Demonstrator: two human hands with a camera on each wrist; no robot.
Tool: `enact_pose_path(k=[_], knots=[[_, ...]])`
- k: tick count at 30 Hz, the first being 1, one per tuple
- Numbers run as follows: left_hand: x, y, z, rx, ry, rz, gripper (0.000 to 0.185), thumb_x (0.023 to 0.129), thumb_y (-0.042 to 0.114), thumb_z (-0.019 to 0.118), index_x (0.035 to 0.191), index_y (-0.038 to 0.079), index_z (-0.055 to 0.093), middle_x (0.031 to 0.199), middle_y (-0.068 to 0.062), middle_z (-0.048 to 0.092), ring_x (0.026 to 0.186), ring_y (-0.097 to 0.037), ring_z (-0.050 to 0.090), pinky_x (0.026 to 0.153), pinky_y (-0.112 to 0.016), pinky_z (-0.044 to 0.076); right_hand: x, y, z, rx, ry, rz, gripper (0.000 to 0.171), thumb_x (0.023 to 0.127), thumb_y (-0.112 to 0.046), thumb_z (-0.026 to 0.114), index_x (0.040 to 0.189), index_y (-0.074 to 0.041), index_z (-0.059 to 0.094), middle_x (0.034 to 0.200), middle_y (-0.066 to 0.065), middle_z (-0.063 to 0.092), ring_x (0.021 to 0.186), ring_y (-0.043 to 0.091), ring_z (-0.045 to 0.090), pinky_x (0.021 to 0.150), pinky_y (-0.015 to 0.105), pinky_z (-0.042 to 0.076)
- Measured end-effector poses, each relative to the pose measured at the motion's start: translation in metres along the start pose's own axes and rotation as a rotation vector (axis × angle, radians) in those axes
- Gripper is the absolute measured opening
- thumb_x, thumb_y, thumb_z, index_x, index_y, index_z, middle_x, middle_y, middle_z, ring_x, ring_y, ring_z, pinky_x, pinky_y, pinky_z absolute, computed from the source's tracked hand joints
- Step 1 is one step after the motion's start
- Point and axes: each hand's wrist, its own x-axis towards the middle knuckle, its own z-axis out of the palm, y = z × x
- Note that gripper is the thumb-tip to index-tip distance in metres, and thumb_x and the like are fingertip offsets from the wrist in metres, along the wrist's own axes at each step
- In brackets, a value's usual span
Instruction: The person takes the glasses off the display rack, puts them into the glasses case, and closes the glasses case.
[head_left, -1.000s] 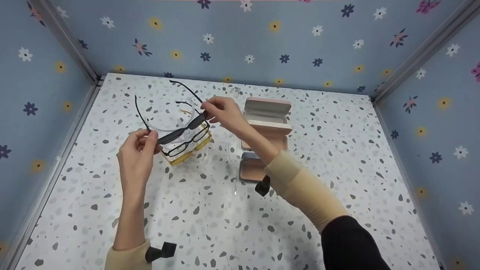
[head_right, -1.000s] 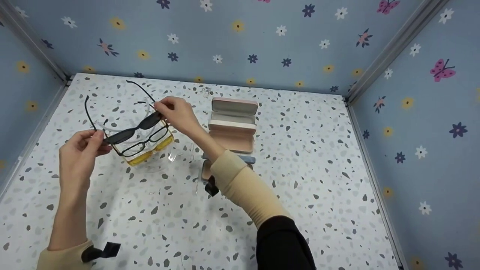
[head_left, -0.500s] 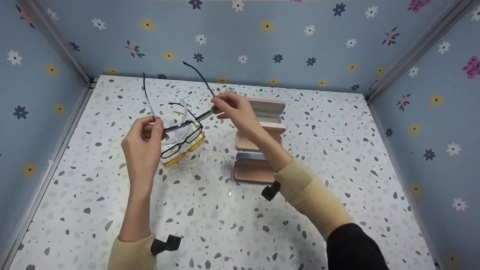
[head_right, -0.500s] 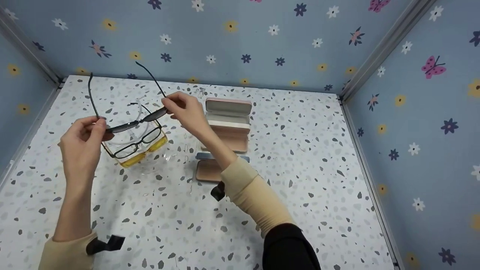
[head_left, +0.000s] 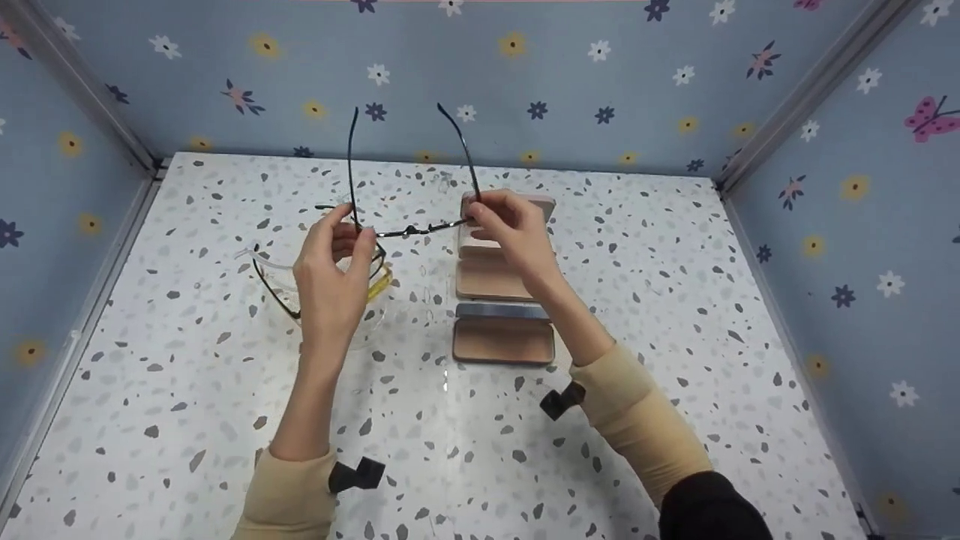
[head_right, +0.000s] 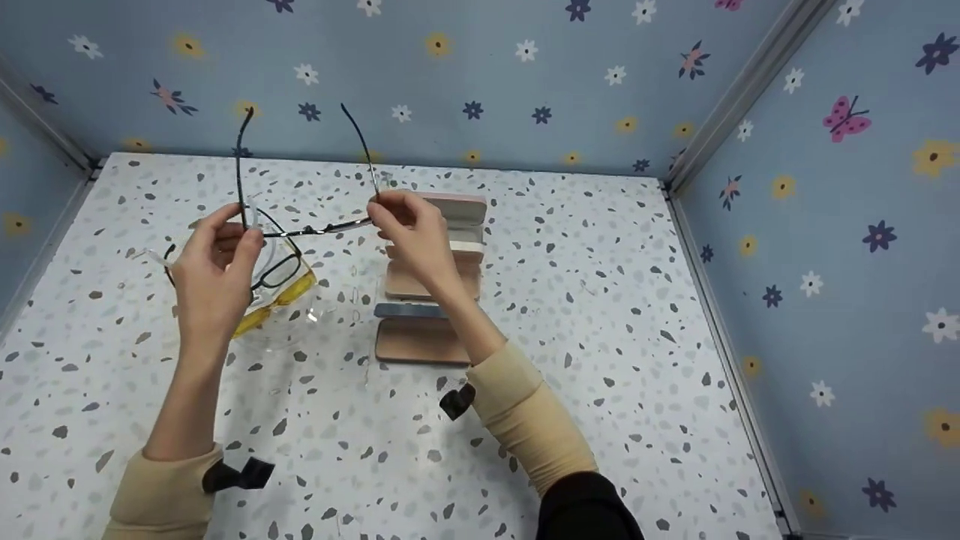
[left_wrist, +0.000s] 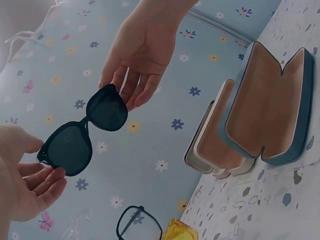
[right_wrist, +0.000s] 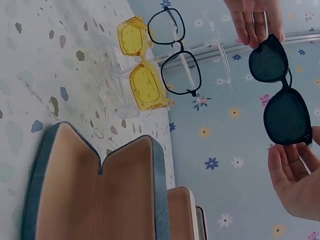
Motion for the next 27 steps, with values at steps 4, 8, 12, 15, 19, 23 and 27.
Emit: enact_pose_path(k=[4, 8, 12, 15, 19, 23, 27], knots=[[-0.002, -0.003, 0.012, -0.038, -0.038, 0.033, 0.052, 0.101, 0.017, 0.066, 0.149, 0.004, 0.052, 0.116, -0.014, 0.064, 0.105, -0.018, 0.064, 0.099, -0.028, 0.055, -0.008, 0.004, -0.01, -0.008, 0.04, -0.017, 0.033, 0.099, -0.013, 0.068, 0.125, 0.008, 0.065, 0.116, 0.024, 0.07, 0.101, 0.021, 0.072, 0.092, 0.041, 0.062], [-0.005, -0.006, 0.025, -0.059, -0.058, 0.062, 0.055, 0.1, 0.016, 0.068, 0.151, 0.007, 0.05, 0.114, -0.012, 0.063, 0.104, -0.015, 0.063, 0.1, -0.024, 0.055, -0.018, 0.01, -0.021, -0.012, 0.081, -0.031, 0.031, 0.098, -0.012, 0.07, 0.122, 0.007, 0.066, 0.11, 0.016, 0.071, 0.098, 0.017, 0.071, 0.091, 0.04, 0.063], [-0.01, -0.011, 0.038, -0.084, -0.064, 0.096, 0.054, 0.099, 0.015, 0.069, 0.15, 0.009, 0.052, 0.111, -0.014, 0.063, 0.103, -0.016, 0.063, 0.101, -0.025, 0.055, -0.029, 0.017, -0.03, -0.006, 0.113, -0.04, 0.026, 0.097, -0.01, 0.071, 0.119, 0.004, 0.067, 0.106, 0.009, 0.072, 0.096, 0.017, 0.07, 0.089, 0.036, 0.063], [-0.014, -0.016, 0.047, -0.098, -0.063, 0.105, 0.053, 0.1, 0.017, 0.069, 0.149, 0.01, 0.053, 0.111, -0.014, 0.063, 0.102, -0.016, 0.063, 0.101, -0.026, 0.055, -0.036, 0.022, -0.036, -0.018, 0.14, -0.049, 0.023, 0.096, -0.009, 0.073, 0.116, 0.001, 0.069, 0.105, 0.009, 0.073, 0.095, 0.018, 0.071, 0.09, 0.04, 0.063], [-0.019, -0.021, 0.06, -0.113, -0.075, 0.088, 0.052, 0.1, 0.019, 0.069, 0.149, 0.013, 0.054, 0.111, -0.012, 0.063, 0.102, -0.017, 0.064, 0.102, -0.027, 0.054, -0.045, 0.028, -0.045, -0.046, 0.181, -0.051, 0.024, 0.095, -0.009, 0.074, 0.116, 0.001, 0.07, 0.105, 0.009, 0.073, 0.094, 0.017, 0.071, 0.093, 0.045, 0.061], [-0.022, -0.026, 0.072, -0.149, -0.1, 0.075, 0.052, 0.099, 0.017, 0.07, 0.148, 0.015, 0.055, 0.111, -0.013, 0.062, 0.104, -0.02, 0.064, 0.103, -0.027, 0.054, -0.053, 0.033, -0.055, -0.065, 0.214, -0.044, 0.028, 0.095, -0.009, 0.074, 0.118, 0.005, 0.068, 0.104, 0.007, 0.072, 0.096, 0.018, 0.07, 0.092, 0.037, 0.062], [-0.025, -0.03, 0.08, -0.195, -0.126, 0.066, 0.053, 0.097, 0.015, 0.071, 0.148, 0.015, 0.056, 0.111, -0.014, 0.063, 0.105, -0.02, 0.065, 0.104, -0.026, 0.054, -0.061, 0.036, -0.064, -0.085, 0.239, -0.044, 0.031, 0.094, -0.007, 0.075, 0.118, 0.01, 0.067, 0.104, 0.008, 0.073, 0.094, 0.017, 0.071, 0.088, 0.028, 0.061]])
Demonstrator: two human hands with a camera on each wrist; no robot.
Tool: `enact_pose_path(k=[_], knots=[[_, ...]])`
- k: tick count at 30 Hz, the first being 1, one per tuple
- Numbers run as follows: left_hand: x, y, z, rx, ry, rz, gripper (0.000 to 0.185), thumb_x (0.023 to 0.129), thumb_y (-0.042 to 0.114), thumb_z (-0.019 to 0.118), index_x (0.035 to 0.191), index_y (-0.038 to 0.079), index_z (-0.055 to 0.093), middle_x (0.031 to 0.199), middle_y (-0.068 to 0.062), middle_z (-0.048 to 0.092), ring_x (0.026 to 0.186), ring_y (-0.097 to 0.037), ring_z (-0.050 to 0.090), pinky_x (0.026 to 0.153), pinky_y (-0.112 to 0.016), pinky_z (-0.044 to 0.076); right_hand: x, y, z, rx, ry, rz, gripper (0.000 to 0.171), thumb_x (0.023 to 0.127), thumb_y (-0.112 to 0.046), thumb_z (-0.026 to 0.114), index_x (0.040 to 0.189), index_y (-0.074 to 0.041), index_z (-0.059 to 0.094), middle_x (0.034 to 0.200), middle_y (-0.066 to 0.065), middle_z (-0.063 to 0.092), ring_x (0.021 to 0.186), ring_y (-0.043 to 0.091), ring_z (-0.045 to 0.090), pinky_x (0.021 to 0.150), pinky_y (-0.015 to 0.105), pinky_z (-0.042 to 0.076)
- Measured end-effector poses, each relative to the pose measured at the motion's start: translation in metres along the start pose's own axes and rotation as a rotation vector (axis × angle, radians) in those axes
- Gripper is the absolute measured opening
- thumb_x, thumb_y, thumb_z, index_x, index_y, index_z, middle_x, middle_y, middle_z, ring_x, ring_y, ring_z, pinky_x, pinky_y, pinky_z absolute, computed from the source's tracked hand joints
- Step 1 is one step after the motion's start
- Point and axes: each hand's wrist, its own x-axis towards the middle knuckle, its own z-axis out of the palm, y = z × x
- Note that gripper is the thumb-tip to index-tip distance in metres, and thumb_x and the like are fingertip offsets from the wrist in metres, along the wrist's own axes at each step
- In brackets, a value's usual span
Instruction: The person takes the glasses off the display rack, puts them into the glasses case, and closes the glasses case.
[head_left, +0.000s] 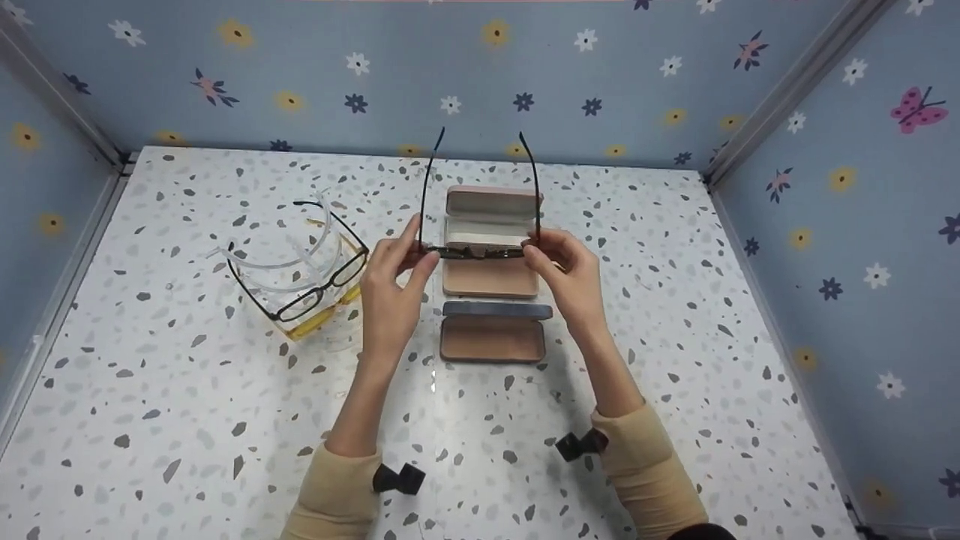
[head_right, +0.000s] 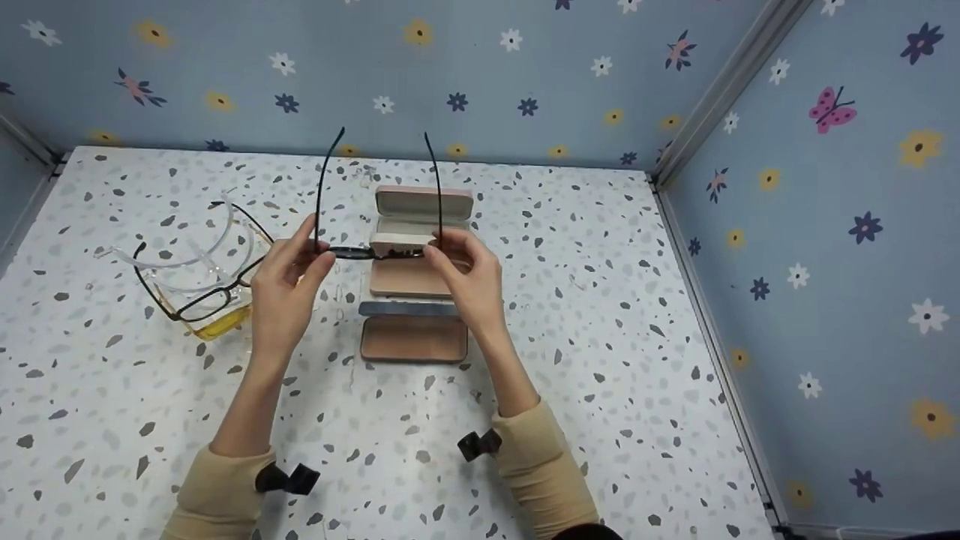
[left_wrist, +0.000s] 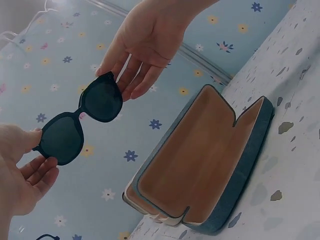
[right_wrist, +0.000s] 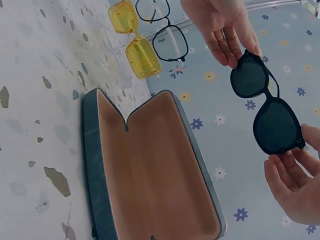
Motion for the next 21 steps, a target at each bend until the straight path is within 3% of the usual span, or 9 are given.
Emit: enact_pose_path(k=[8, 21], knots=[[-0.008, -0.01, 0.006, -0.026, 0.001, -0.008, 0.054, 0.095, 0.01, 0.073, 0.147, 0.012, 0.057, 0.107, -0.016, 0.063, 0.104, -0.021, 0.065, 0.103, -0.026, 0.056, -0.011, 0.014, -0.009, -0.065, 0.004, -0.014, 0.031, 0.093, -0.009, 0.076, 0.12, 0.005, 0.069, 0.112, 0.024, 0.07, 0.097, 0.015, 0.07, 0.088, 0.024, 0.059], [-0.023, -0.018, 0.014, -0.002, -0.03, -0.064, 0.056, 0.094, 0.014, 0.075, 0.148, 0.015, 0.056, 0.107, -0.013, 0.062, 0.104, -0.019, 0.065, 0.102, -0.025, 0.056, -0.028, 0.023, -0.02, -0.068, 0.03, -0.01, 0.029, 0.092, -0.006, 0.076, 0.118, 0.004, 0.07, 0.11, 0.019, 0.073, 0.099, 0.016, 0.072, 0.091, 0.026, 0.059]])
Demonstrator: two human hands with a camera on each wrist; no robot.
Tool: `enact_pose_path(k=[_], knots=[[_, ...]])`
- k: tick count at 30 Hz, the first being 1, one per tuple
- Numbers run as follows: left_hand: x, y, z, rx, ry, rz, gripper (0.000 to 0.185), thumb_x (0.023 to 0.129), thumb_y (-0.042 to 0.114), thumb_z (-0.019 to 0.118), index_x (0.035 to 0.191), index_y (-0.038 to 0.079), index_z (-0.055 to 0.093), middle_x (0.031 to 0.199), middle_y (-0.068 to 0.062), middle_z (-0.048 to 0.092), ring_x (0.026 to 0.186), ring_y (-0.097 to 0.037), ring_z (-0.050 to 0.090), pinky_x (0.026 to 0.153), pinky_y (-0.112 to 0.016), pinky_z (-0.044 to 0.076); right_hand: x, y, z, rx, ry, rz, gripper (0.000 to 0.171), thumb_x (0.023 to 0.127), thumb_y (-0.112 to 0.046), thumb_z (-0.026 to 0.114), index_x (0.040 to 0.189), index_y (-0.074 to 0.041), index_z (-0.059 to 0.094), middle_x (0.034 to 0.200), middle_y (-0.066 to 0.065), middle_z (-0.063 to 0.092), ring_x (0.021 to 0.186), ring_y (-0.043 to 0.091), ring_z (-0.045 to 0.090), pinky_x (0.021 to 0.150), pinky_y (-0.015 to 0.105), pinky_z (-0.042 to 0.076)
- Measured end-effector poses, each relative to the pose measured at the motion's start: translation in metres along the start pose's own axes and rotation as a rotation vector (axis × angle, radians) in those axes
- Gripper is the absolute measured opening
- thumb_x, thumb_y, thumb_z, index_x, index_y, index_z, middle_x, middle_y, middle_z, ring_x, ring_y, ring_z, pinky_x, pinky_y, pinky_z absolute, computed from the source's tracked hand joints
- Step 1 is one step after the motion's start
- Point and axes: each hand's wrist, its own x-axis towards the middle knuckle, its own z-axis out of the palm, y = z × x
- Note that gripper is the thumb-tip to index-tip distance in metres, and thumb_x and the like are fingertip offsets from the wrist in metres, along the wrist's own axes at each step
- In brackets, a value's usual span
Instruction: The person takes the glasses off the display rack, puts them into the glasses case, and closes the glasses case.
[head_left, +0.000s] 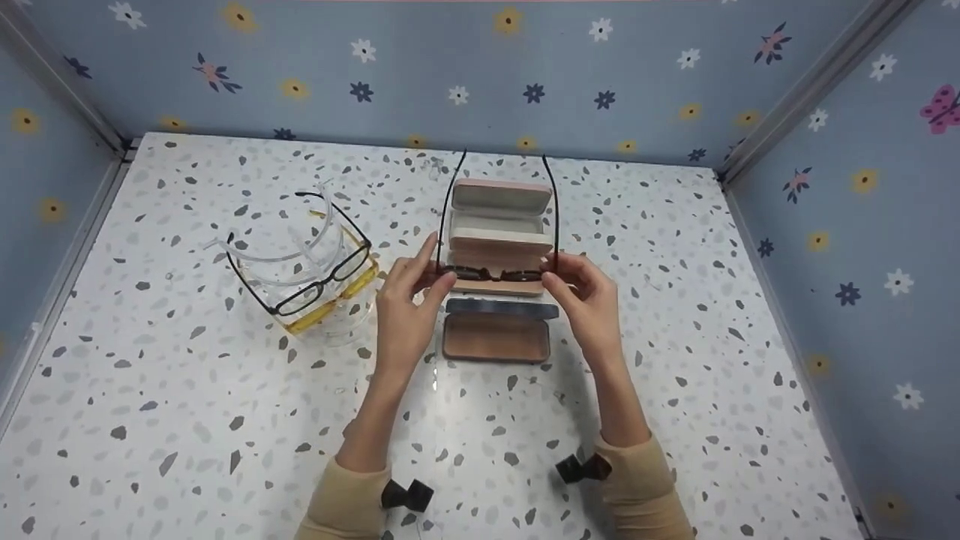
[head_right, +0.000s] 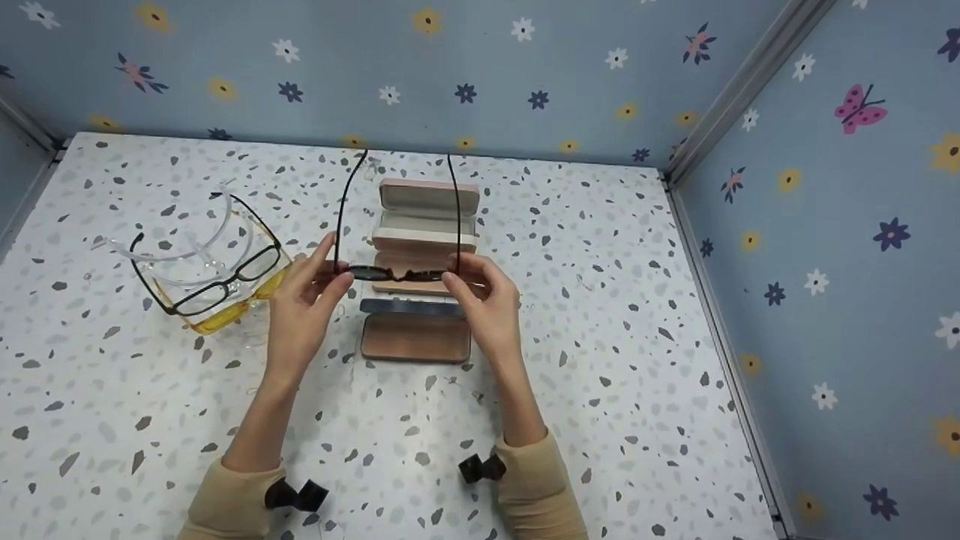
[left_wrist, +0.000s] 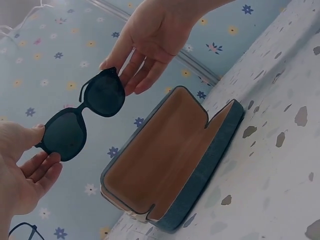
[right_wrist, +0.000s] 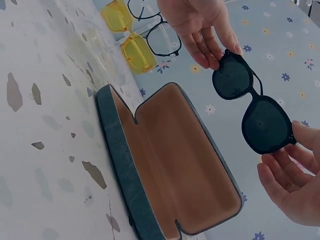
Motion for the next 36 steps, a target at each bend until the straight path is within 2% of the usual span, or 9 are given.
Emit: enact_pose_path(k=[2, 9, 15, 25, 36], knots=[[-0.0012, -0.0005, 0.0013, 0.008, -0.008, -0.002, 0.057, 0.094, 0.015, 0.075, 0.149, 0.017, 0.055, 0.107, -0.013, 0.062, 0.104, -0.019, 0.065, 0.102, -0.024, 0.056, -0.0023, 0.0011, -0.0017, -0.002, 0.01, 0.013, 0.03, 0.092, -0.005, 0.076, 0.119, 0.007, 0.069, 0.109, 0.017, 0.074, 0.098, 0.015, 0.072, 0.091, 0.026, 0.06], [-0.0051, -0.0007, 0.0031, 0.016, -0.01, -0.002, 0.058, 0.094, 0.017, 0.074, 0.149, 0.018, 0.055, 0.107, -0.013, 0.062, 0.105, -0.019, 0.066, 0.102, -0.023, 0.055, -0.0049, 0.0037, -0.0039, -0.001, 0.005, 0.022, 0.03, 0.093, -0.008, 0.076, 0.12, 0.003, 0.07, 0.108, 0.011, 0.075, 0.099, 0.017, 0.072, 0.091, 0.028, 0.06], [-0.0091, -0.0002, 0.0024, 0.017, -0.024, -0.026, 0.057, 0.095, 0.016, 0.074, 0.149, 0.018, 0.055, 0.108, -0.013, 0.062, 0.105, -0.019, 0.066, 0.102, -0.024, 0.056, -0.0081, 0.0045, -0.0055, 0.003, 0.006, 0.027, 0.031, 0.092, -0.005, 0.076, 0.12, 0.007, 0.069, 0.106, 0.007, 0.075, 0.096, 0.016, 0.071, 0.087, 0.024, 0.06], [-0.0043, 0.0008, 0.0014, -0.018, -0.016, -0.028, 0.054, 0.093, 0.013, 0.076, 0.144, 0.017, 0.059, 0.101, -0.012, 0.061, 0.099, -0.013, 0.065, 0.1, -0.024, 0.057, -0.0074, 0.0007, -0.0063, 0.03, 0.006, 0.041, 0.026, 0.091, 0.001, 0.075, 0.116, 0.005, 0.07, 0.104, 0.009, 0.075, 0.094, 0.015, 0.072, 0.087, 0.025, 0.061], [-0.005, 0.0028, -0.0003, -0.034, -0.025, -0.068, 0.052, 0.091, 0.016, 0.077, 0.141, 0.017, 0.061, 0.097, -0.007, 0.058, 0.097, -0.01, 0.067, 0.096, -0.022, 0.057, -0.0067, 0.0003, -0.0074, 0.017, -0.003, 0.056, 0.029, 0.091, -0.003, 0.076, 0.119, 0.006, 0.07, 0.107, 0.01, 0.075, 0.096, 0.017, 0.072, 0.089, 0.024, 0.06]])
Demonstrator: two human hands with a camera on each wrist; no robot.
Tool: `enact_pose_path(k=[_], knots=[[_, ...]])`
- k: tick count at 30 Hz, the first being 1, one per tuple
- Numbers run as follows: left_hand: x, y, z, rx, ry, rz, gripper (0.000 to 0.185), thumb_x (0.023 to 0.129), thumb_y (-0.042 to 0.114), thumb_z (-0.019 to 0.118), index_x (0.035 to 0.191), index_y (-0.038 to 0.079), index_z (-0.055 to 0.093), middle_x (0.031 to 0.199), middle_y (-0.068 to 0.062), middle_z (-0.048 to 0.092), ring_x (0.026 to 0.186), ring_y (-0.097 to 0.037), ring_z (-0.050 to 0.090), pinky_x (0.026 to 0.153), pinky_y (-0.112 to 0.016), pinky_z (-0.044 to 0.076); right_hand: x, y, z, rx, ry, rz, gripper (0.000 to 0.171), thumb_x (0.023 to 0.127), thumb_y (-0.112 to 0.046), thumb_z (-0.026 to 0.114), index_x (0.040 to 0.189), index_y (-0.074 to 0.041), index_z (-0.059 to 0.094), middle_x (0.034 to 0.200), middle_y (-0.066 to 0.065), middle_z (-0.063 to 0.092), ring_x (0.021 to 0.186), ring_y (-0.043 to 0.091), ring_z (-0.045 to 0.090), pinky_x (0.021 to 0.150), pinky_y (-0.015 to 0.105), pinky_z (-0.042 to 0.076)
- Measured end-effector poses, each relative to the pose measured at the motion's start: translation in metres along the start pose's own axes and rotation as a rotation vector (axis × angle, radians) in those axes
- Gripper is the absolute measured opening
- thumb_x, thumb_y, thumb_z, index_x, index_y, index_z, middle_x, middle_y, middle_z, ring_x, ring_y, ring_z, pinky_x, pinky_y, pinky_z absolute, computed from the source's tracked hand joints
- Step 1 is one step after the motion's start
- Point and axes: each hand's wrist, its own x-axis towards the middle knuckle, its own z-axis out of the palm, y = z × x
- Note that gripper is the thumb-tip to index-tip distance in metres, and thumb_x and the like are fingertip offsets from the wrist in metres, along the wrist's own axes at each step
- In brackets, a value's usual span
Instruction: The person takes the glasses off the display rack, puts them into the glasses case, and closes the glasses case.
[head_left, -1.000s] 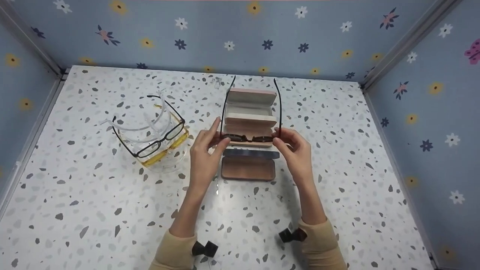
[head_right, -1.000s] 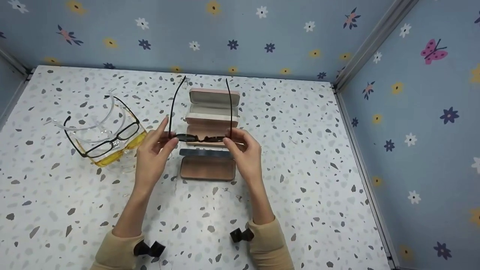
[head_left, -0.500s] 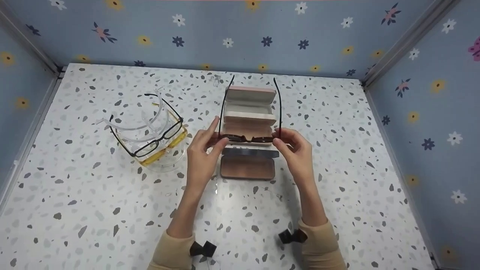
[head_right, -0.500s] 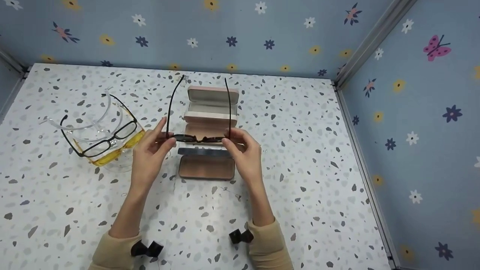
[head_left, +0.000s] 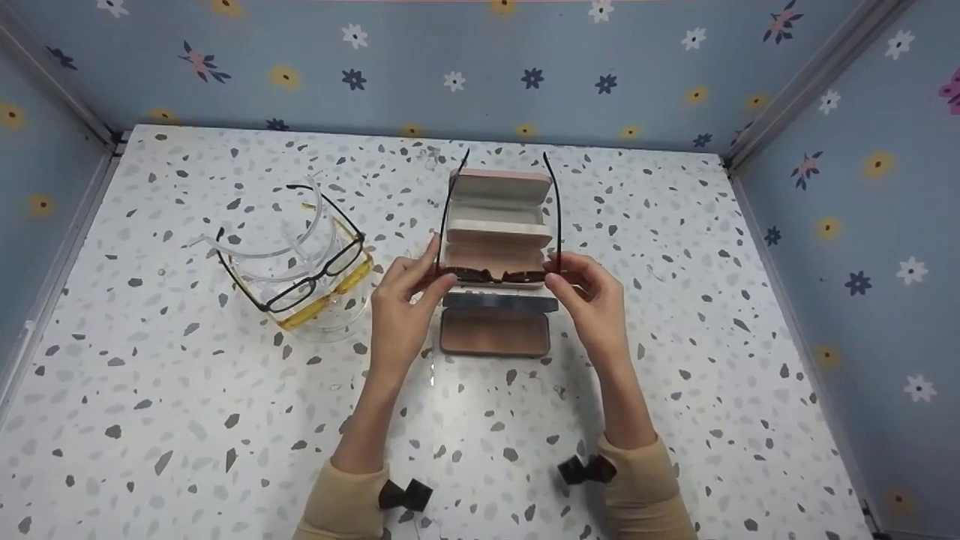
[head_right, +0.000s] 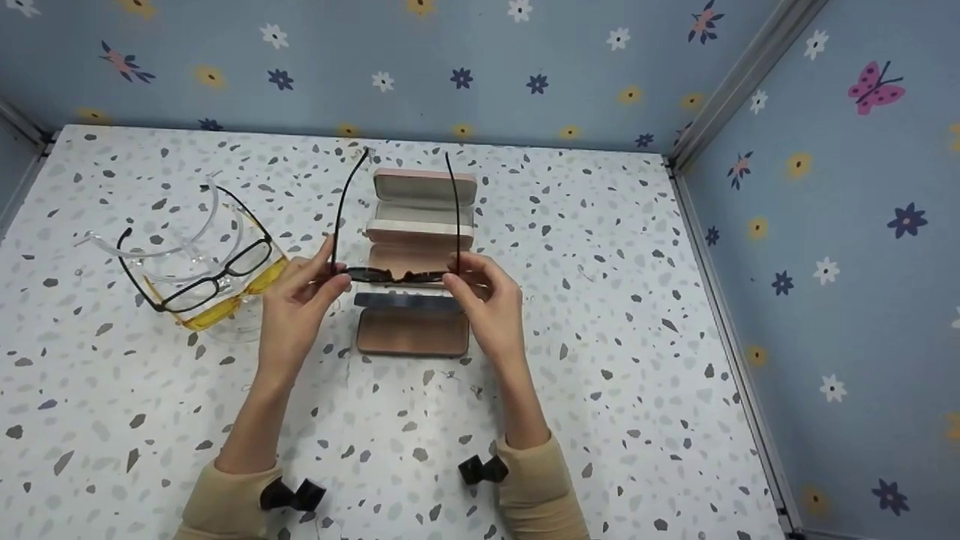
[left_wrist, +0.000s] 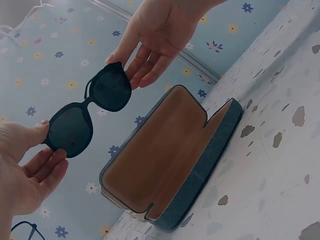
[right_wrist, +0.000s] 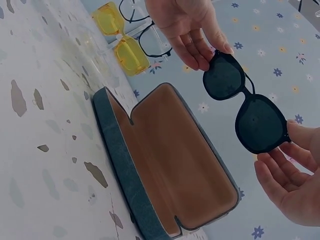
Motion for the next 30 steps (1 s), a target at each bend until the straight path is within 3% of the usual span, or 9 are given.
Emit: enact_pose_path(k=[5, 9, 13, 21, 30], knots=[[0.0004, 0.0013, -0.0012, 0.022, -0.011, -0.035, 0.054, 0.089, 0.021, 0.08, 0.14, 0.021, 0.063, 0.097, -0.006, 0.06, 0.1, -0.018, 0.063, 0.086, -0.022, 0.047, 0.0002, -0.0014, -0.0012, 0.006, 0.008, -0.001, 0.028, 0.091, 0.0, 0.075, 0.118, 0.006, 0.07, 0.106, 0.011, 0.075, 0.095, 0.016, 0.072, 0.086, 0.022, 0.059], [0.0012, 0.001, -0.0013, -0.005, -0.027, -0.037, 0.053, 0.089, 0.019, 0.079, 0.14, 0.02, 0.063, 0.103, -0.008, 0.063, 0.106, -0.025, 0.063, 0.092, -0.025, 0.049, -0.0001, -0.0012, -0.0025, 0.007, 0.006, -0.003, 0.028, 0.091, -0.001, 0.075, 0.118, 0.006, 0.069, 0.105, 0.009, 0.075, 0.094, 0.016, 0.072, 0.084, 0.021, 0.059], [0.0008, 0.0006, -0.0014, -0.061, -0.048, -0.013, 0.053, 0.089, 0.013, 0.078, 0.14, 0.015, 0.063, 0.111, -0.013, 0.065, 0.113, -0.024, 0.068, 0.103, -0.03, 0.055, 0.0001, 0.0005, -0.0037, 0.013, 0.007, 0.0, 0.028, 0.091, -0.001, 0.075, 0.118, 0.007, 0.069, 0.105, 0.008, 0.075, 0.095, 0.016, 0.072, 0.085, 0.021, 0.059], [0.0007, -0.0048, -0.0018, -0.101, -0.062, 0.003, 0.053, 0.087, 0.011, 0.079, 0.138, 0.012, 0.064, 0.119, -0.014, 0.064, 0.107, -0.017, 0.068, 0.1, -0.034, 0.058, -0.0011, 0.0009, -0.0041, 0.013, 0.006, 0.004, 0.027, 0.092, 0.0, 0.075, 0.118, 0.004, 0.07, 0.105, 0.008, 0.075, 0.095, 0.017, 0.072, 0.086, 0.022, 0.06], [0.0007, -0.0048, -0.003, -0.096, -0.086, -0.007, 0.051, 0.088, 0.013, 0.078, 0.137, 0.013, 0.065, 0.122, -0.01, 0.063, 0.106, -0.014, 0.065, 0.101, -0.026, 0.056, -0.001, -0.0001, -0.0035, 0.01, 0.004, 0.019, 0.026, 0.092, -0.001, 0.075, 0.118, 0.002, 0.071, 0.104, 0.006, 0.075, 0.095, 0.018, 0.072, 0.086, 0.022, 0.059]])
